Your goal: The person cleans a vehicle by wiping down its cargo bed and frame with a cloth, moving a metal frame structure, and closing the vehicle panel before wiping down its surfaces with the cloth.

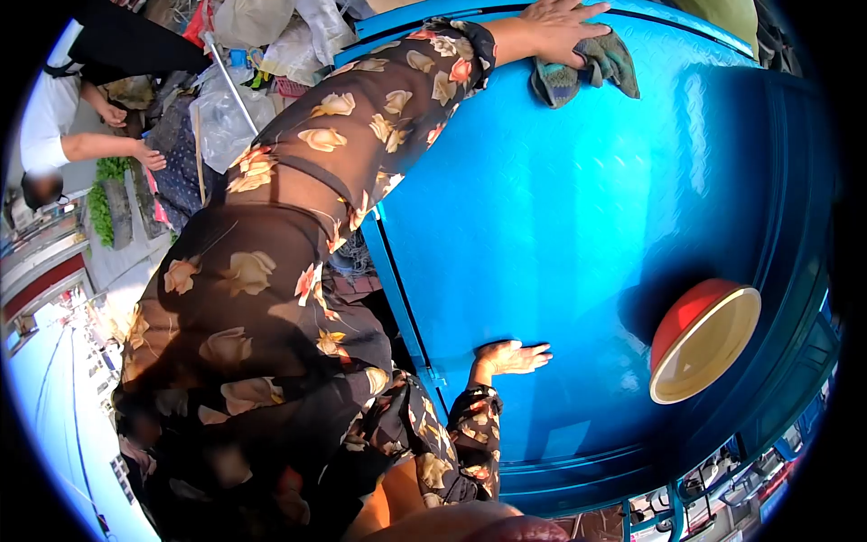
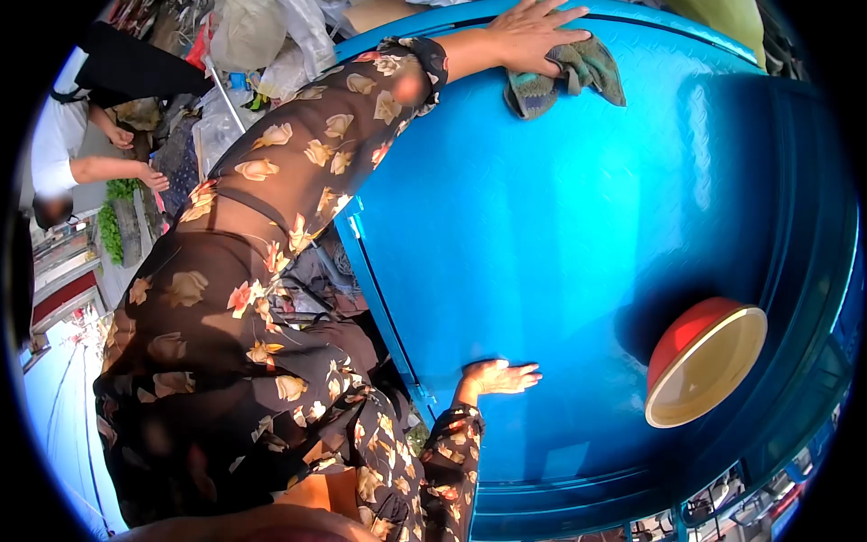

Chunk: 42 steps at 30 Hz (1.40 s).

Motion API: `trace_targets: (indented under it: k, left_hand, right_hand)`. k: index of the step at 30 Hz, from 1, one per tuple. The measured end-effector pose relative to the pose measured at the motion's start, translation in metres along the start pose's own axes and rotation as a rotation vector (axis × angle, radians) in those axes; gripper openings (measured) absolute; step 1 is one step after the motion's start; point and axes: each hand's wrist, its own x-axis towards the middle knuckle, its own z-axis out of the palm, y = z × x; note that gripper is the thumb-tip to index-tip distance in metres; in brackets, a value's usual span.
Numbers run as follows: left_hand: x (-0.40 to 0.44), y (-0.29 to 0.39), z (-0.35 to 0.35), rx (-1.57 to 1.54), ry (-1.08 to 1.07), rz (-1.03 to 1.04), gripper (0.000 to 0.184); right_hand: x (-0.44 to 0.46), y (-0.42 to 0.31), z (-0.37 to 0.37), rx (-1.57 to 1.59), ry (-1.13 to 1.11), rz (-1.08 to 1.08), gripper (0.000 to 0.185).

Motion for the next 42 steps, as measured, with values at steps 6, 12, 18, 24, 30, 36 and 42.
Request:
trace_targets:
  k: [6,12,18,24,30,36,42]
  left_hand:
    - [-0.072,0.113,-0.001,-0.294,-0.321,-0.033,0.070]
    - [-0.260,0.208,-0.095,-0.709,-0.423,0.349,0.066]
    - [-0.278,0.120,-0.179,-0.849,-0.443,-0.128,0.059]
    - [-0.210,-0.045,-0.128,-0.125,0.047,-0.663,0.050]
    - [-0.235,0.107,-0.117,-0.258,-0.229,-0.382,0.055]
    - [-0.313,0.180,-0.146,-0.468,-0.429,-0.095,0.045]
    - [-0.261,-0.026,-0.153,0.176,-0.006,-0.631,0.061]
  right_hand:
    - [0.002,-0.017,-0.015,0.044,-0.016,0.007,0.084]
    - [0.004,-0.007,-0.007,0.004,-0.026,0.009,0.084]
    - [0.002,0.004,0.006,-0.068,-0.051,-0.044,0.077]
    - [-0.001,0.000,0.004,-0.100,0.016,-0.058,0.073]
    - [0.001,0.013,0.014,-0.091,0.069,-0.086,0.073]
    - [0.000,0.007,0.003,-0.077,0.073,-0.141,0.074]
    - [0.006,0.032,0.029,-0.129,0.136,-0.154,0.066]
